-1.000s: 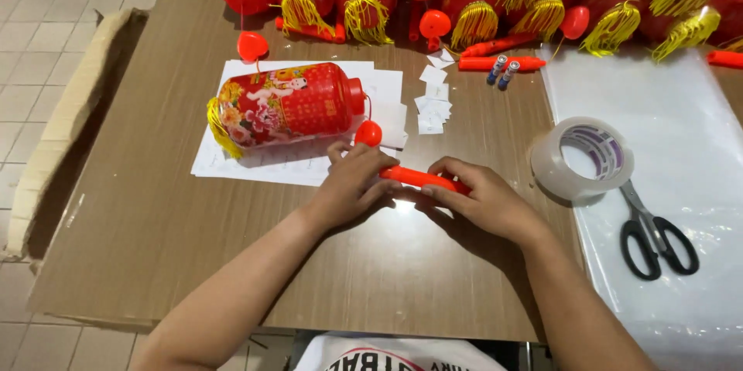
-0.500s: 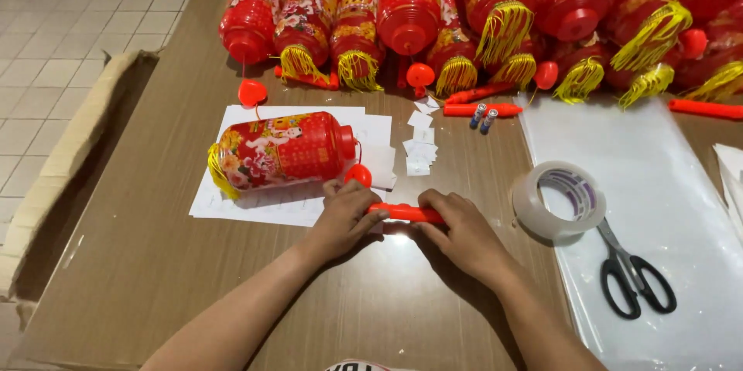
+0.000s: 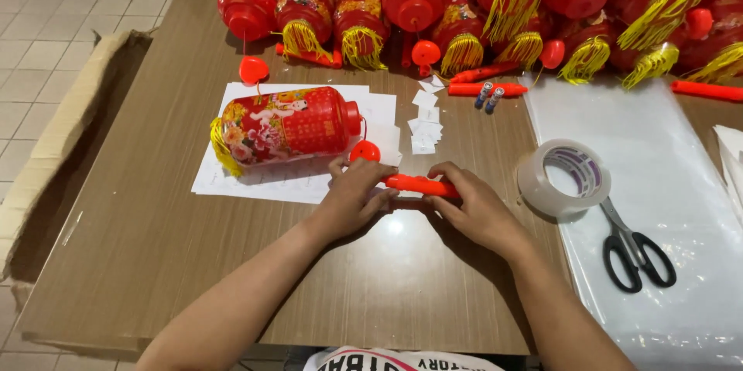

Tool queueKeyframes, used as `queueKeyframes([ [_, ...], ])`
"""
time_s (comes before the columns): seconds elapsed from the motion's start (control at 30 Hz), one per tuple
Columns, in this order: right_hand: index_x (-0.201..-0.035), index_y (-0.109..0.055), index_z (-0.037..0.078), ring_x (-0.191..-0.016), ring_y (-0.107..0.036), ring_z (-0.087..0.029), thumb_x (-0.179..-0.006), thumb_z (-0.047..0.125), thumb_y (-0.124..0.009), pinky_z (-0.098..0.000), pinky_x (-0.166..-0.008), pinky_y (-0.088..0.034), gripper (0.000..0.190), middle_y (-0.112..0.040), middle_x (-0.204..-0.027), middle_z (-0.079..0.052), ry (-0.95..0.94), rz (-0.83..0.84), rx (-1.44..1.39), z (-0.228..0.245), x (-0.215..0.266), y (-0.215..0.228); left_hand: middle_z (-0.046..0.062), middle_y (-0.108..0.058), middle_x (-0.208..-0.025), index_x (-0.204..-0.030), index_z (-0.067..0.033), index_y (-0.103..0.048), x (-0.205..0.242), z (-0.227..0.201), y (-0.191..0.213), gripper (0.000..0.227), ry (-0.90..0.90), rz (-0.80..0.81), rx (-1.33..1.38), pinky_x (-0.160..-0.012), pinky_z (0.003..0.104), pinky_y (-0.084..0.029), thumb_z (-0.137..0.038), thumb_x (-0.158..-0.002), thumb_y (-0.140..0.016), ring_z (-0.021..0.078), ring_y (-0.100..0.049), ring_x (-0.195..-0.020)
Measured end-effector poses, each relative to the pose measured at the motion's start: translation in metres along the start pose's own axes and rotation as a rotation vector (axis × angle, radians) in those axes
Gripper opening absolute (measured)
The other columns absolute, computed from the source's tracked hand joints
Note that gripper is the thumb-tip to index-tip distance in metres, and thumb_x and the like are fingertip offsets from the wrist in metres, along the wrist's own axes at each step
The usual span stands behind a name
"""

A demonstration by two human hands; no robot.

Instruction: Assembling a decorative red lantern by attaching a handle and testing the light and sound features.

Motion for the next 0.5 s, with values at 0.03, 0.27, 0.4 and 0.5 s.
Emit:
queueKeyframes([
  [0.03, -0.130, -0.057, 0.015, -0.108, -0.065, -0.045, -0.094, 0.028, -0.066, -0.0550, -0.098, -0.048, 0.039, -0.069, -0.102, -0.024, 0.002, 0.015, -0.027, 0.008, 0.002, 0.001, 0.007, -0.068, -0.095, -0.128, -0.0130, -0.061, 0.000, 0.004, -0.005, 0.040, -0.012, 0.022, -0.039, -0.103, 0.060, -0.021, -0.042, -0.101, -0.060, 0.0267, -0.060, -0.102],
  [0.27, -0.124, -0.066, 0.010, -0.105, -0.063, -0.046, -0.102, 0.029, -0.057, -0.0546, -0.098, -0.048, 0.031, -0.068, -0.097, -0.024, 0.145, -0.023, -0.057, 0.020, 0.002, -0.003, 0.005, -0.068, -0.082, -0.106, -0.0176, -0.066, 0.006, 0.016, 0.004, 0.040, 0.002, -0.099, -0.084, -0.098, 0.052, -0.025, -0.051, -0.106, -0.045, 0.0241, -0.060, -0.098],
  [0.4, -0.121, -0.068, 0.014, -0.106, -0.063, -0.039, -0.093, 0.027, -0.073, -0.0510, -0.100, -0.047, 0.031, -0.066, -0.100, -0.016, 0.183, -0.197, -0.066, 0.000, -0.001, 0.008, 0.006, -0.069, -0.084, -0.105, -0.0153, -0.066, 0.003, 0.012, 0.022, 0.036, 0.072, -0.172, -0.009, -0.096, 0.049, -0.027, -0.049, -0.103, -0.055, 0.0249, -0.060, -0.097],
  [0.5, -0.119, -0.070, 0.015, -0.107, -0.063, -0.030, -0.091, 0.029, -0.078, -0.0447, -0.100, -0.048, 0.033, -0.066, -0.101, -0.012, 0.151, -0.289, -0.153, -0.005, 0.002, 0.013, 0.007, -0.069, -0.099, -0.116, -0.0146, -0.065, 0.003, 0.008, 0.018, 0.033, 0.038, -0.138, -0.028, -0.096, 0.052, -0.028, -0.043, -0.098, -0.066, 0.0289, -0.058, -0.107],
])
Point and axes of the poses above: each hand's wrist, its own x-axis away from the middle knuckle, its own y-axis out of the back of the hand, z = x × y, the point moved 9 cm from there along -x, towards the middle knuckle
